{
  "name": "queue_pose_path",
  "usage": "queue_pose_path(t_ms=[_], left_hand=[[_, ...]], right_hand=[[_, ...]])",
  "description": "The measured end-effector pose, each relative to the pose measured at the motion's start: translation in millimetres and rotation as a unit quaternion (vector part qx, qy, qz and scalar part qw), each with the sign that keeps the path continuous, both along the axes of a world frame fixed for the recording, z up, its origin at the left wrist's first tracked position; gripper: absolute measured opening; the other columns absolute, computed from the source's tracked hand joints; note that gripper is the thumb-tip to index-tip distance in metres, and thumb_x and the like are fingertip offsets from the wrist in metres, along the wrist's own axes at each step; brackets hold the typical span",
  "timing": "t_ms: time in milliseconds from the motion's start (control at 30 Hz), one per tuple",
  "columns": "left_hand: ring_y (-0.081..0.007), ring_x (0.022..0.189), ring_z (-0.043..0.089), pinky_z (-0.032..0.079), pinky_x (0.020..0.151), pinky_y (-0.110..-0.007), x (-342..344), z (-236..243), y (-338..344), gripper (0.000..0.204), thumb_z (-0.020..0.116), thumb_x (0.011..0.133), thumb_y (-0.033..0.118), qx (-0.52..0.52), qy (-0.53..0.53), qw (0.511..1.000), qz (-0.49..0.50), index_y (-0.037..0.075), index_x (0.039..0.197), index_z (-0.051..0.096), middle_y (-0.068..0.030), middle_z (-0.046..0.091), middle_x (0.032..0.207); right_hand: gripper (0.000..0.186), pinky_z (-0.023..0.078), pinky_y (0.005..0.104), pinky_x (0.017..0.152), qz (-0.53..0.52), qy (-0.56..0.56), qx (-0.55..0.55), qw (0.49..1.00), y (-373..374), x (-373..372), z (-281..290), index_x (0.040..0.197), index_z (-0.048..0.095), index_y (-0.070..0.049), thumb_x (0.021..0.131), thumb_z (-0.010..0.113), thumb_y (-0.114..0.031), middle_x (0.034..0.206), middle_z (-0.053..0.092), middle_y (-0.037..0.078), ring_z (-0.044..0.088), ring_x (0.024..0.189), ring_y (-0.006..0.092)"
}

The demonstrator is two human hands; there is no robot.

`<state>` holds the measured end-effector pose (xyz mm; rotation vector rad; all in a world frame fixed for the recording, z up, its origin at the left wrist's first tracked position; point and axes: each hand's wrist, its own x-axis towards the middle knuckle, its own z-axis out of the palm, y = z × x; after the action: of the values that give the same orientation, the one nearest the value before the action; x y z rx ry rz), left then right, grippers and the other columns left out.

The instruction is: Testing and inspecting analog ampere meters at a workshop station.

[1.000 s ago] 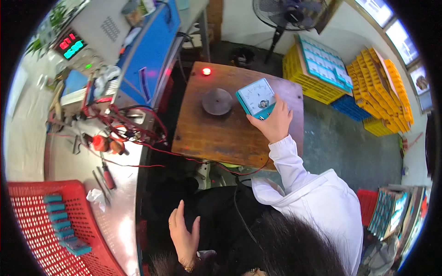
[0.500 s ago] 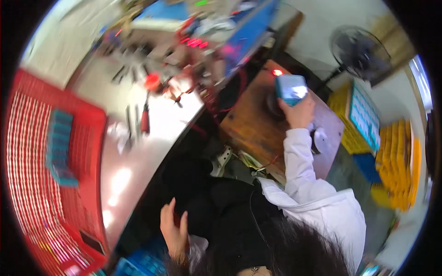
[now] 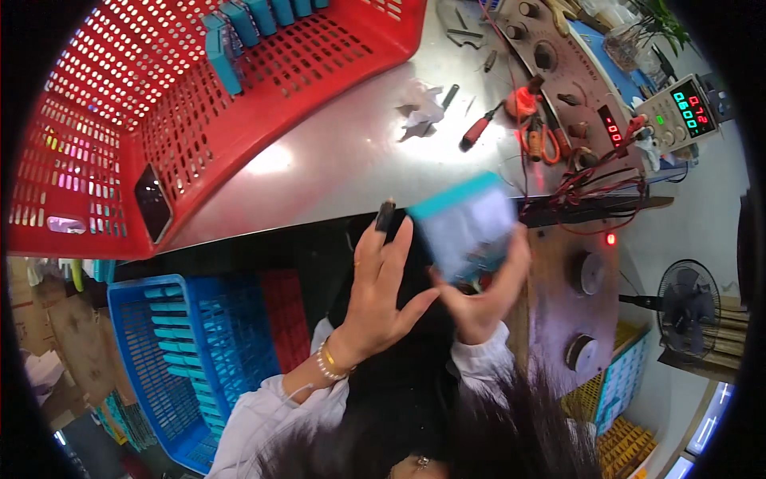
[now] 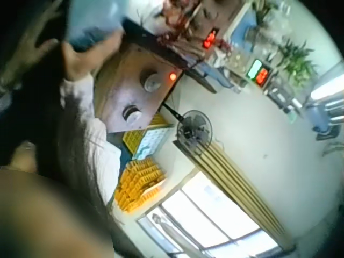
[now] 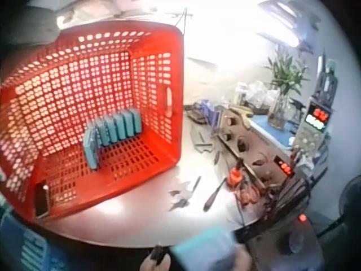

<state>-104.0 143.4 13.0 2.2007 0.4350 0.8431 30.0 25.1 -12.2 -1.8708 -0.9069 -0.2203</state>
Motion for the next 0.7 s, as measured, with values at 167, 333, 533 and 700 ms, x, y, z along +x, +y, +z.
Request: queue_pose_path(t_ms=[167, 333, 533, 700], left_hand=[[-0.039, 0.139, 0.041, 0.034, 0.116, -0.045, 20, -2, 64, 0.106, 0.086, 0.071, 0.01, 0.035, 0.013, 0.998, 0.05, 0.0, 0.159, 0.029, -0.0228, 0.033, 0.153], [-0.0292, 0.136, 0.05, 0.045, 0.112, -0.043, 10, -31, 101, 0.122, 0.09, 0.068, 0.003, -0.227, -0.092, 0.97, 0.0, 0.006, 0.164, 0.014, -0.0162, 0.042, 0.149], [-0.0273, 0.131, 0.055, 0.049, 0.11, -0.043, -6, -45, 140, 0.114, 0.091, 0.068, 0.004, -0.199, -0.064, 0.978, 0.003, 0.003, 0.159, 0.023, -0.0166, 0.047, 0.145], [-0.0265, 0.132, 0.054, 0.047, 0.111, -0.043, -12, -56, 162, 0.11, 0.091, 0.067, 0.003, -0.205, -0.066, 0.976, 0.0, 0.002, 0.157, 0.027, -0.0156, 0.046, 0.146]], right_hand=[[0.116, 0.037, 0.0482, 0.112, 0.068, 0.015, -0.071, 0.995, 65, -20, 4, 0.155, 0.024, 0.009, 0.069, 0.092, -0.027, 0.146, 0.045, 0.028, 0.044, 0.134, 0.0448], [0.094, 0.043, 0.044, 0.108, 0.141, 0.089, -0.037, 0.985, 66, -14, -10, 0.152, 0.034, 0.007, 0.077, 0.086, -0.011, 0.142, 0.051, 0.023, 0.049, 0.131, 0.0396], [0.078, 0.049, 0.0389, 0.1, 0.119, 0.155, -0.033, 0.98, 88, -30, -29, 0.145, 0.046, 0.003, 0.079, 0.085, -0.01, 0.137, 0.053, 0.019, 0.057, 0.124, 0.0311], [0.078, 0.05, 0.0364, 0.097, 0.114, 0.113, -0.037, 0.986, 110, -32, -36, 0.145, 0.047, 0.002, 0.079, 0.086, -0.012, 0.135, 0.053, 0.017, 0.058, 0.12, 0.0289]])
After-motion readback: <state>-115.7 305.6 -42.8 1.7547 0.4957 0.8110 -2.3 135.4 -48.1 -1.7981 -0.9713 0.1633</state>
